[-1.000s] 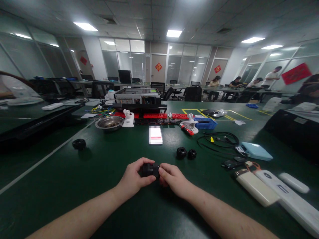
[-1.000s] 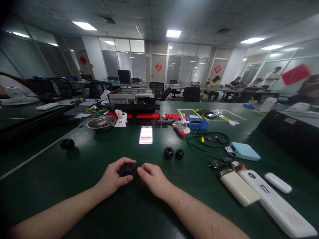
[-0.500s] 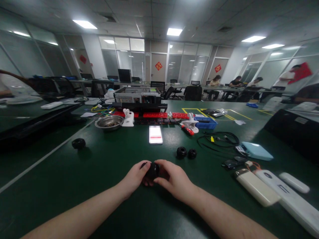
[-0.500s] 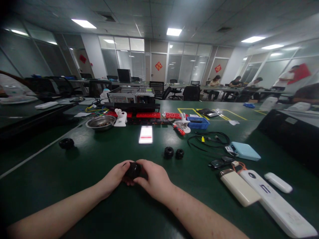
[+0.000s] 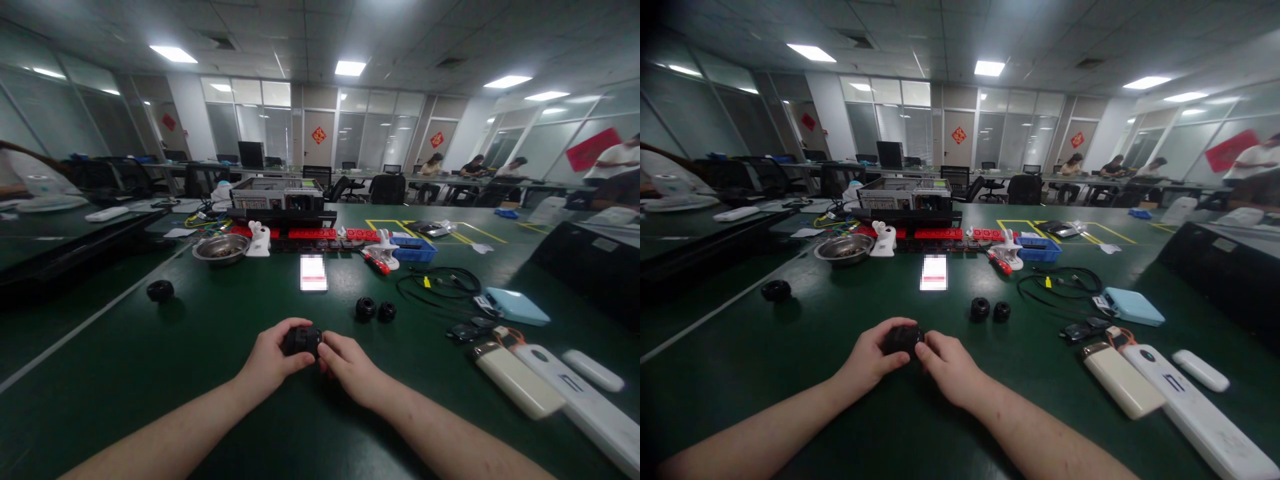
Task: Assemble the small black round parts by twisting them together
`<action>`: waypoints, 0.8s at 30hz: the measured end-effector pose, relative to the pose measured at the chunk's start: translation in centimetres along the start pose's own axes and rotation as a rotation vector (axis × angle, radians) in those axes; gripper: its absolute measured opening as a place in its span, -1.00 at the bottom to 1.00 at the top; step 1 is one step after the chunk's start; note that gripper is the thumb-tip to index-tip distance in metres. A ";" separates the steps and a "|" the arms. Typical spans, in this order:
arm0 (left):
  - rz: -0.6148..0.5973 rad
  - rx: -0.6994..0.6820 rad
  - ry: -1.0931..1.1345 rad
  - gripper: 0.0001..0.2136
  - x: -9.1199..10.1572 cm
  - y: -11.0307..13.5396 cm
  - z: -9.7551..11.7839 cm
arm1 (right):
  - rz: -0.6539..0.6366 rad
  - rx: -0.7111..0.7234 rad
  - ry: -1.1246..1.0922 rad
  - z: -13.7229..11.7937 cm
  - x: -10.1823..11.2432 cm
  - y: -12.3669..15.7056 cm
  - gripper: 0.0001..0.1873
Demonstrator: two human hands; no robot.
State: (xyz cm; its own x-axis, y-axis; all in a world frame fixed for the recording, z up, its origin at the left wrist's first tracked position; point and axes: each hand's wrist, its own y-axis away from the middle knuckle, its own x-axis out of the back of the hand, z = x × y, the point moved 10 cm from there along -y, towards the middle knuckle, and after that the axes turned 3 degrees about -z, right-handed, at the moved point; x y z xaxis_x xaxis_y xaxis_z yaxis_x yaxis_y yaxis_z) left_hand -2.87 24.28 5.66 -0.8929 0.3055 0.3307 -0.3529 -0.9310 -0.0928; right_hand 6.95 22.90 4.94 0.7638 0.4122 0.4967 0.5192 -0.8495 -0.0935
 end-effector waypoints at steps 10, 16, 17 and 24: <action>-0.150 0.178 0.163 -0.65 -1.4 -1.1 -2.8 | 0.001 -0.054 0.475 -0.7 0.2 -0.2 -0.58; -0.183 0.191 0.238 -0.57 -2.1 -1.9 -4.8 | -0.034 -0.009 0.651 0.4 0.0 -1.4 -0.47; -0.173 0.173 0.239 -0.58 -2.0 -1.9 -4.6 | -0.026 0.003 0.599 0.5 0.1 -1.4 -0.42; -0.082 0.105 0.151 -0.66 -0.7 -1.6 -2.4 | 0.021 0.020 0.119 1.6 0.8 -1.2 -0.59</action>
State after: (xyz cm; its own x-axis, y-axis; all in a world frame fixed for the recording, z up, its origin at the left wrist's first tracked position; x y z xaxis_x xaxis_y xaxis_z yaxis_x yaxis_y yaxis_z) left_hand -2.35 26.04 3.33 -0.8970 0.4000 0.1883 -0.4020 -0.9152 0.0292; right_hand 7.52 24.80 4.05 0.7243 0.3508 0.5935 0.5117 -0.8504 -0.1219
